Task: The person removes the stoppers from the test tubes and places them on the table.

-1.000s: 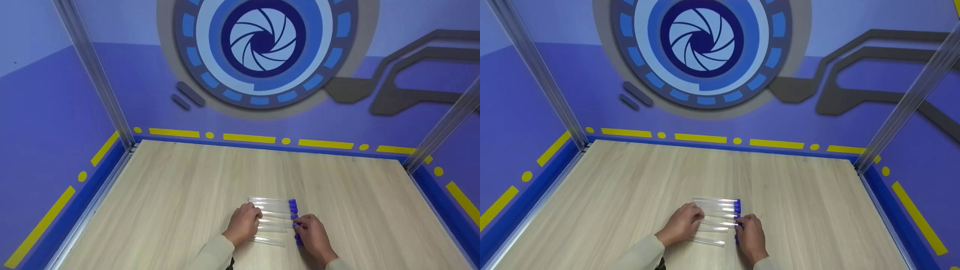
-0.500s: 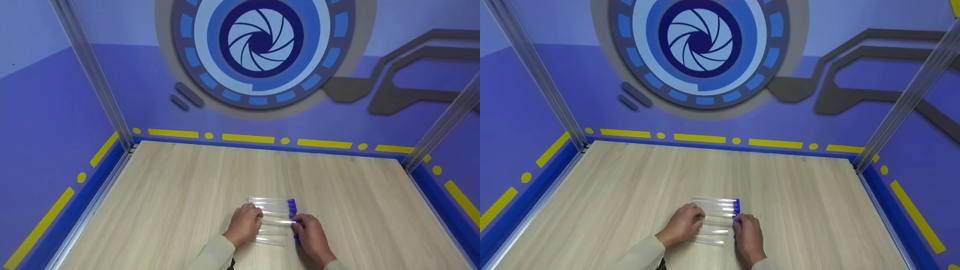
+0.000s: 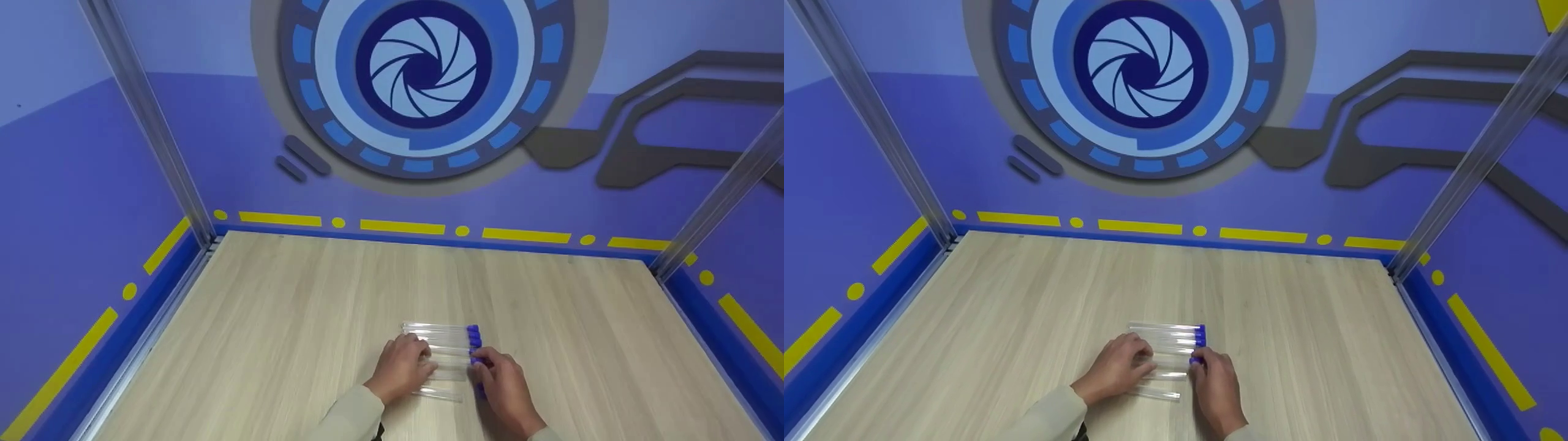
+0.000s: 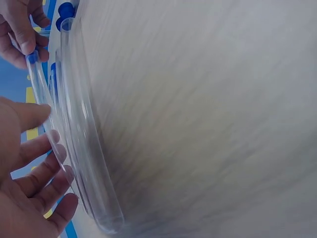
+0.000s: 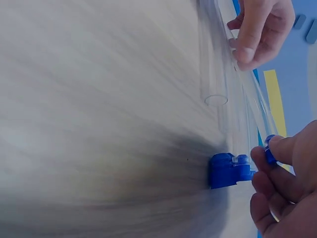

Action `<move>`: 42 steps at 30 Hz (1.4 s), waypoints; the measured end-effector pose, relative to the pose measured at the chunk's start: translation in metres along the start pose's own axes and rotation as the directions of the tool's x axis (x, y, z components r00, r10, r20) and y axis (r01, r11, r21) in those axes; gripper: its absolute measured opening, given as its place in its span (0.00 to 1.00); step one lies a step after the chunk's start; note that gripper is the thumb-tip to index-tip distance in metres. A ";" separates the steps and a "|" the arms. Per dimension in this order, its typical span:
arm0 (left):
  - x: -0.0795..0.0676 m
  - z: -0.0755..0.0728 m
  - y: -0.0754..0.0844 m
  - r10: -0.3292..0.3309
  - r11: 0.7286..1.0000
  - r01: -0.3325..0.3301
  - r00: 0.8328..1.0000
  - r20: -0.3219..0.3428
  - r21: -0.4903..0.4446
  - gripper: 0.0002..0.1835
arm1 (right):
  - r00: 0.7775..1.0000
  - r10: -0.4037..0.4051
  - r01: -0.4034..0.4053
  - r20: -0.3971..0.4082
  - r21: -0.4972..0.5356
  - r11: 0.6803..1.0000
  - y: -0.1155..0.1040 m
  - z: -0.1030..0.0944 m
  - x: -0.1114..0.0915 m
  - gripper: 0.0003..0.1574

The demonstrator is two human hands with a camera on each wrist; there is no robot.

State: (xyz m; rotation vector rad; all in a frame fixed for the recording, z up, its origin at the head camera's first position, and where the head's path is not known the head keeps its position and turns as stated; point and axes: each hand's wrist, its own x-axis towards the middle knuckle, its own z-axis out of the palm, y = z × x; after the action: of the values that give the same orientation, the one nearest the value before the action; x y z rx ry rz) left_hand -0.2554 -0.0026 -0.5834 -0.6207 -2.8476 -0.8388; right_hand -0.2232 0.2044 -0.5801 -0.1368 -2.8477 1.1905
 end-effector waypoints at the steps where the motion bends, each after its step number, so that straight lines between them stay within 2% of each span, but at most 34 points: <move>1: 0.000 0.000 0.000 -0.002 1.000 0.002 1.000 0.002 -0.006 0.10 | 1.000 -0.001 0.001 0.003 0.014 1.000 0.000 0.000 -0.001 0.11; 9: 0.000 0.001 0.002 0.033 0.999 -0.033 0.999 -0.006 -0.020 0.15 | 0.997 -0.018 0.011 0.073 0.104 0.995 -0.005 0.001 -0.002 0.09; 17: 0.002 -0.001 0.002 0.095 0.989 -0.090 0.995 0.037 -0.118 0.15 | 0.997 -0.049 0.042 0.057 0.129 0.991 -0.008 0.000 -0.004 0.08; 24: 0.003 0.000 0.002 0.106 0.985 -0.098 0.993 0.052 -0.139 0.11 | 0.998 -0.053 0.048 0.042 0.110 0.993 -0.009 0.000 -0.004 0.08; 30: 0.004 0.000 0.003 0.097 0.983 -0.086 0.993 0.060 -0.162 0.10 | 0.996 -0.087 0.085 0.021 0.084 0.993 -0.009 0.000 -0.006 0.10; 36: 0.004 -0.001 0.003 0.084 0.984 -0.070 0.993 0.078 -0.162 0.11 | 0.997 -0.068 0.066 0.022 0.065 0.996 -0.010 0.000 -0.006 0.10; 42: 0.003 -0.001 0.003 0.096 0.982 -0.084 0.993 0.065 -0.167 0.10 | 0.998 -0.038 0.033 0.049 0.100 0.994 -0.011 -0.002 -0.006 0.12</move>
State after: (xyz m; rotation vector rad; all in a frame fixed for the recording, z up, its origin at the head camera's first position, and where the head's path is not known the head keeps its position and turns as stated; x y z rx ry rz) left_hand -0.2566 -0.0001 -0.5810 -0.8097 -2.8082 -1.0645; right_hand -0.2183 0.1973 -0.5712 -0.0515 -2.8136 1.3443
